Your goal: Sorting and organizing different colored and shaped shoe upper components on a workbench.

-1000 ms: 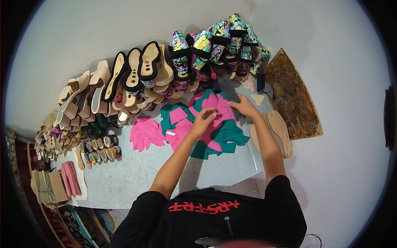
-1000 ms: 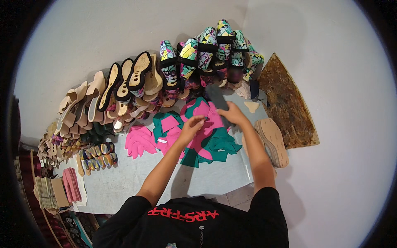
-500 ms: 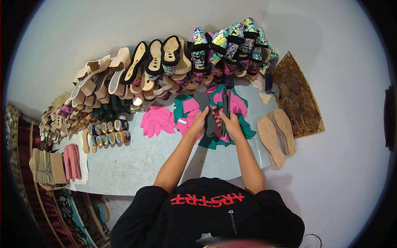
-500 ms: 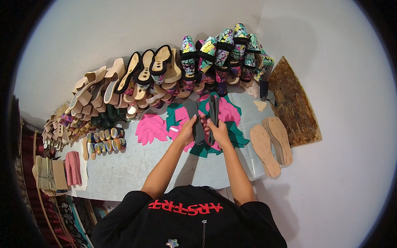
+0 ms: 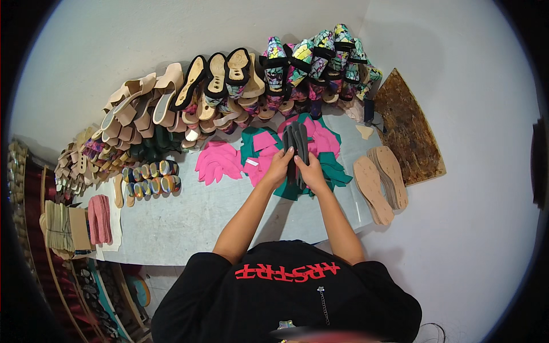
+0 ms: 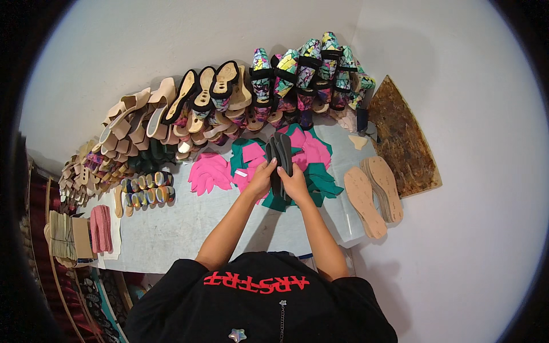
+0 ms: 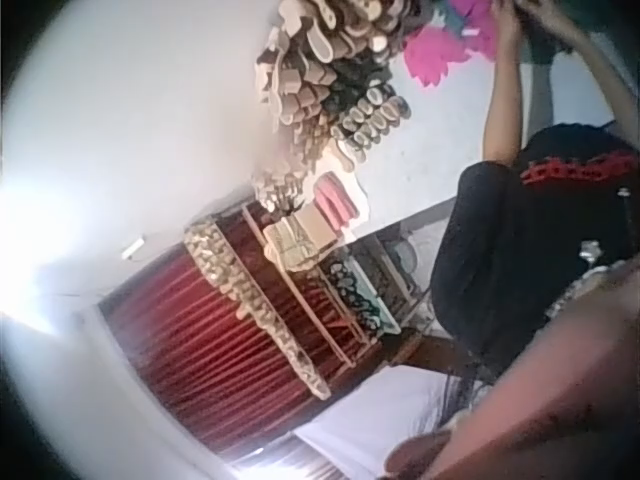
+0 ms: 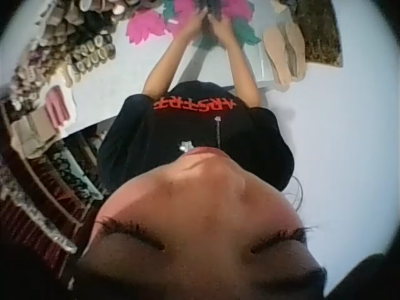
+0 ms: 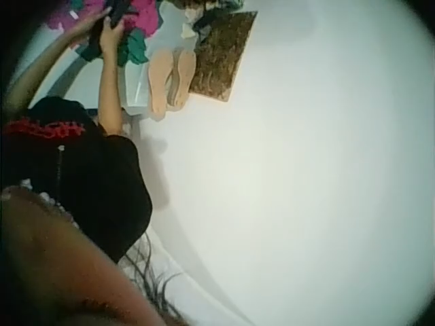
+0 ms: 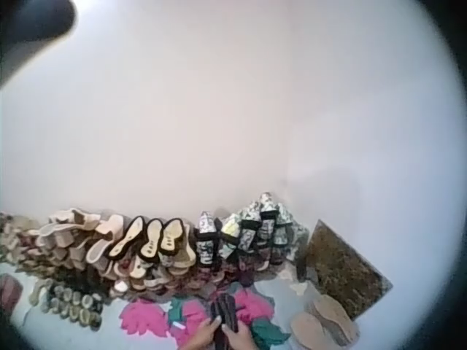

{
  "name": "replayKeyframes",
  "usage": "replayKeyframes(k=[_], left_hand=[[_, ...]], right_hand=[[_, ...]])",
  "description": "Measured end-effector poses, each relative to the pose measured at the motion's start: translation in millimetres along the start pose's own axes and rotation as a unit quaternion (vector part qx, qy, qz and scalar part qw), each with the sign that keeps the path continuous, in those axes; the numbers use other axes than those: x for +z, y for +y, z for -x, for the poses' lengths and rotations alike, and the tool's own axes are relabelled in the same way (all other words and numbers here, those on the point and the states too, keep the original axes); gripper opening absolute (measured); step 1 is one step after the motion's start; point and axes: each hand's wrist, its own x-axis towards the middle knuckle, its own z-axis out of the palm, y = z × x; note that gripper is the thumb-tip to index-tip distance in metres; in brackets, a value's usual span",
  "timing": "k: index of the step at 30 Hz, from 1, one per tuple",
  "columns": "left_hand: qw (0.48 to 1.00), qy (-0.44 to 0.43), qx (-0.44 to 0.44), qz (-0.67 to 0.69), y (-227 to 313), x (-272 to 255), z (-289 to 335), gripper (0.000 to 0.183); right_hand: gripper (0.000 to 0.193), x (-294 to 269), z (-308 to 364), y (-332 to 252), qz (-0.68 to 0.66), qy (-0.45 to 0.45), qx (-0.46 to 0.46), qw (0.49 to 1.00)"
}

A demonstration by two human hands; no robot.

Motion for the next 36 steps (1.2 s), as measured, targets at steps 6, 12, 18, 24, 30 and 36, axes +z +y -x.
replayKeyframes(k=[6,12,18,24,30,36], left_hand=[[1.0,0.011,-0.018,-0.012,-5,-4,1,0.026],[0.995,0.04,-0.085,-0.021,6,-8,8,0.023],[0.995,0.032,-0.088,-0.021,13,-10,14,0.024],[0.997,0.052,-0.045,-0.032,14,-16,17,0.022],[0.992,0.067,-0.099,0.045,20,-21,21,0.017],[0.962,0.153,-0.012,-0.226,-12,-63,10,0.022]], right_hand=[[0.037,10,6,4,0.018,0.025,0.031,0.999],[0.036,5,9,11,-0.052,-0.07,0.03,0.996],[0.039,5,15,5,-0.069,-0.118,0.0,0.991],[0.032,8,14,7,-0.119,-0.121,0.029,0.985],[0.025,3,22,3,-0.198,-0.114,0.103,0.968],[0.031,-1,28,8,-0.233,-0.109,0.163,0.953]])
